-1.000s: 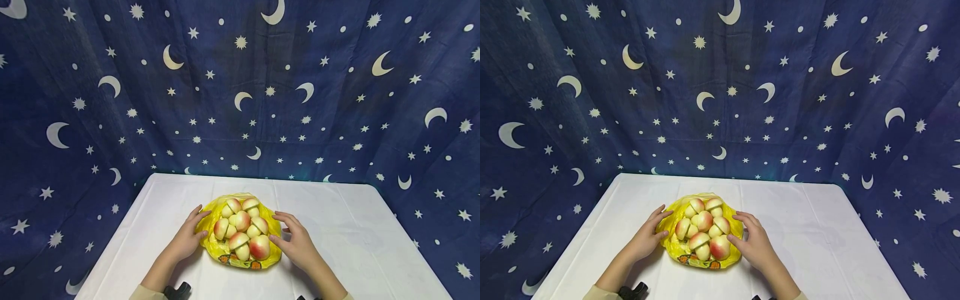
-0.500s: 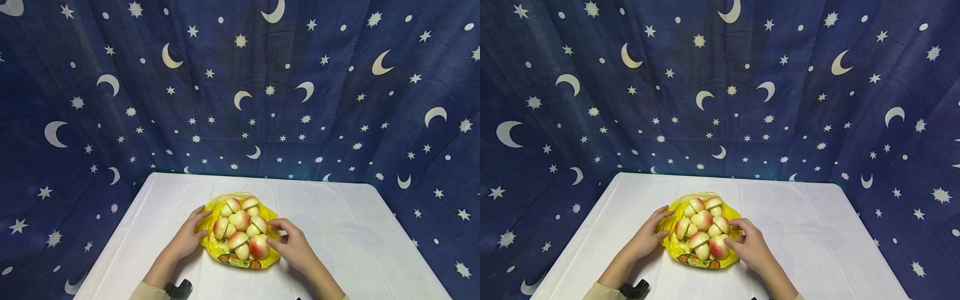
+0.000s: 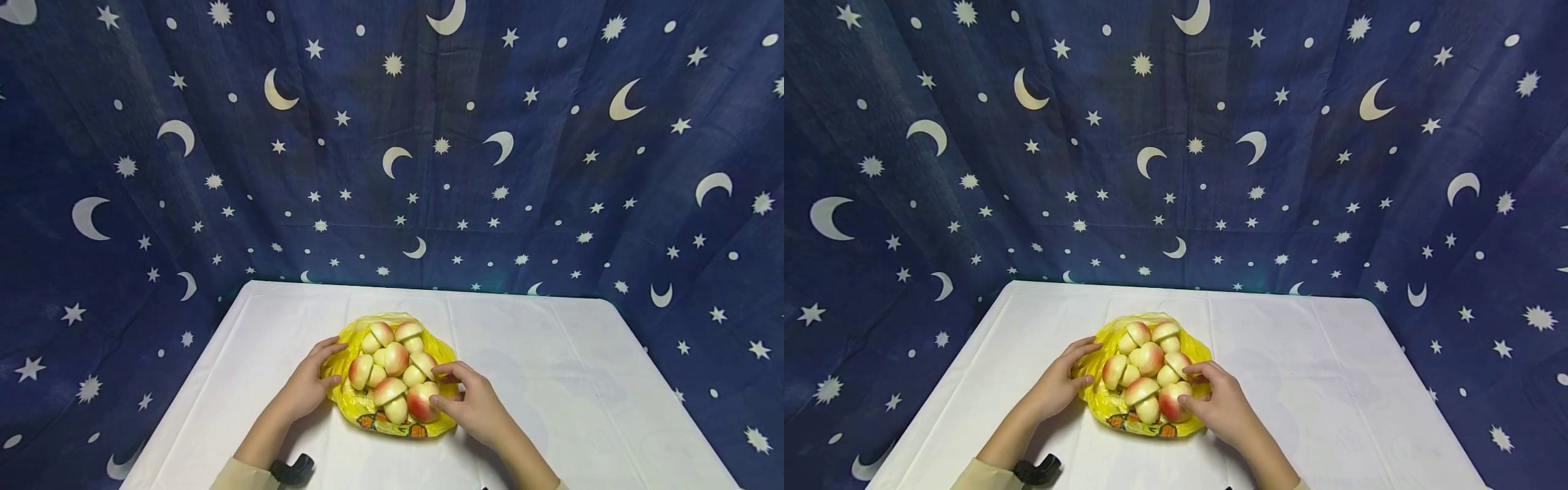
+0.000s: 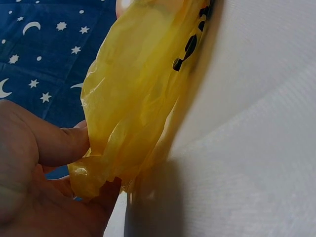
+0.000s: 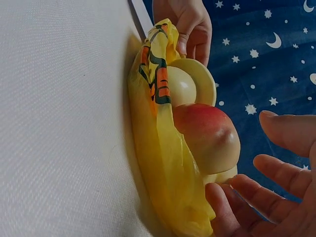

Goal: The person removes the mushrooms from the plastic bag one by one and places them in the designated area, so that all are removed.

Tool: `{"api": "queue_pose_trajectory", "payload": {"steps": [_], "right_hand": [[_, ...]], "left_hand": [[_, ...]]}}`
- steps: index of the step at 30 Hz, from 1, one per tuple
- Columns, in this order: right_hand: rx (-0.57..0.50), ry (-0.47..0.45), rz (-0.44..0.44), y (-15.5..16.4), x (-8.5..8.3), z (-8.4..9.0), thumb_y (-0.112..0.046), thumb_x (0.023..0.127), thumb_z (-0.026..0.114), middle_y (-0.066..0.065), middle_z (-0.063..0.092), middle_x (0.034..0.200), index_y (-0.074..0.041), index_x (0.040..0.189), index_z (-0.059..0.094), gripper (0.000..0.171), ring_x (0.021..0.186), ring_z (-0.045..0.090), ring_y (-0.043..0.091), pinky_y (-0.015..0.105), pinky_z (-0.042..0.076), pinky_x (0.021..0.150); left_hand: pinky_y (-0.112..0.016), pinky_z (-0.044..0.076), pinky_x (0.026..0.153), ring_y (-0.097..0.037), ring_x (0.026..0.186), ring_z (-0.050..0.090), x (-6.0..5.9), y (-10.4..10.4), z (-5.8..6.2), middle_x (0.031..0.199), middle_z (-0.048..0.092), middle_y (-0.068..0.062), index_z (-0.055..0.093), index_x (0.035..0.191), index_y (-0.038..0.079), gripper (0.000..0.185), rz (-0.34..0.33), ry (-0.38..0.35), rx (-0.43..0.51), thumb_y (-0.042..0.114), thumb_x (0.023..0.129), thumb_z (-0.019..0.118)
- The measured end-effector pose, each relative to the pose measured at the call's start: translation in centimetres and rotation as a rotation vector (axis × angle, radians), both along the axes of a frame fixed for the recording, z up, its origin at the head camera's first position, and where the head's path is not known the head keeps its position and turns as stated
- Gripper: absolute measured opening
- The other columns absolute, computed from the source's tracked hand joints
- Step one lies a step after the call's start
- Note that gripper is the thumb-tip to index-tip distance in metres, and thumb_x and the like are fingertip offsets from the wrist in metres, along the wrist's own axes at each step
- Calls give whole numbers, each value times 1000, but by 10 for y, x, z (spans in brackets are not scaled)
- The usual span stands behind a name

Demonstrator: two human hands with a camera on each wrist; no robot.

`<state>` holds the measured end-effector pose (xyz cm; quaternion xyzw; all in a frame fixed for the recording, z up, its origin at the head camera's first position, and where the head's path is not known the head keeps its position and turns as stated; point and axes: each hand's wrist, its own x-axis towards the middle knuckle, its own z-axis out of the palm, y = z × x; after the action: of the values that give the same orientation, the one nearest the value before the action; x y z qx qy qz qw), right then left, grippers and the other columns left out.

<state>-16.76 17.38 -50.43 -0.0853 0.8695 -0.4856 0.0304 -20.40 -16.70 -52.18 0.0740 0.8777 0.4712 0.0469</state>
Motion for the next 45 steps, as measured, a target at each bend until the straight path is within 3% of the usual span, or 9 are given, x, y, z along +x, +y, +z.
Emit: {"api": "queue_pose_trajectory", "payload": {"steps": [10,15,21,28,37,45], "right_hand": [[10,-11,0,-1,0,-3,-22,81,93,-1,73,122,-19,124,74,46,115,65,21,21,59,80],[27,-10,1,-2,-1,-7,-24,79,95,-2,73,120,-19,123,74,49,115,66,20,23,58,86],[79,-2,21,-6,-1,-9,-28,80,95,-8,73,117,-19,122,74,48,116,67,16,38,57,105],[101,0,33,-8,-1,-9,-30,79,96,-8,73,118,-21,120,74,47,120,67,17,49,55,111],[100,-12,44,-7,-1,-9,-31,79,96,-6,73,123,-21,122,74,50,123,67,19,41,57,106],[22,-63,93,-4,-1,-10,-28,84,92,1,70,125,-18,124,73,46,115,64,21,20,60,84]], "left_hand": [[-68,21,132,-41,165,28,-2,-1,-2,174,39,-4,60,152,18,59,1,-1,6,0,97,72],[-68,21,132,-41,165,29,-2,-1,-2,174,39,-4,60,152,17,59,-6,1,3,0,97,72],[-69,21,132,-42,165,29,-2,0,-1,174,39,-5,60,152,16,59,-5,-1,7,-1,97,72],[-69,20,132,-41,165,28,-2,0,-2,173,39,-5,60,152,17,59,-3,-4,8,-1,97,72],[-69,20,132,-42,165,29,-2,0,-3,173,40,-5,60,152,17,60,-8,-1,18,-2,96,72],[-69,20,132,-42,165,29,-2,0,-2,173,40,-4,60,152,18,61,-1,-8,20,-2,96,73]]}}
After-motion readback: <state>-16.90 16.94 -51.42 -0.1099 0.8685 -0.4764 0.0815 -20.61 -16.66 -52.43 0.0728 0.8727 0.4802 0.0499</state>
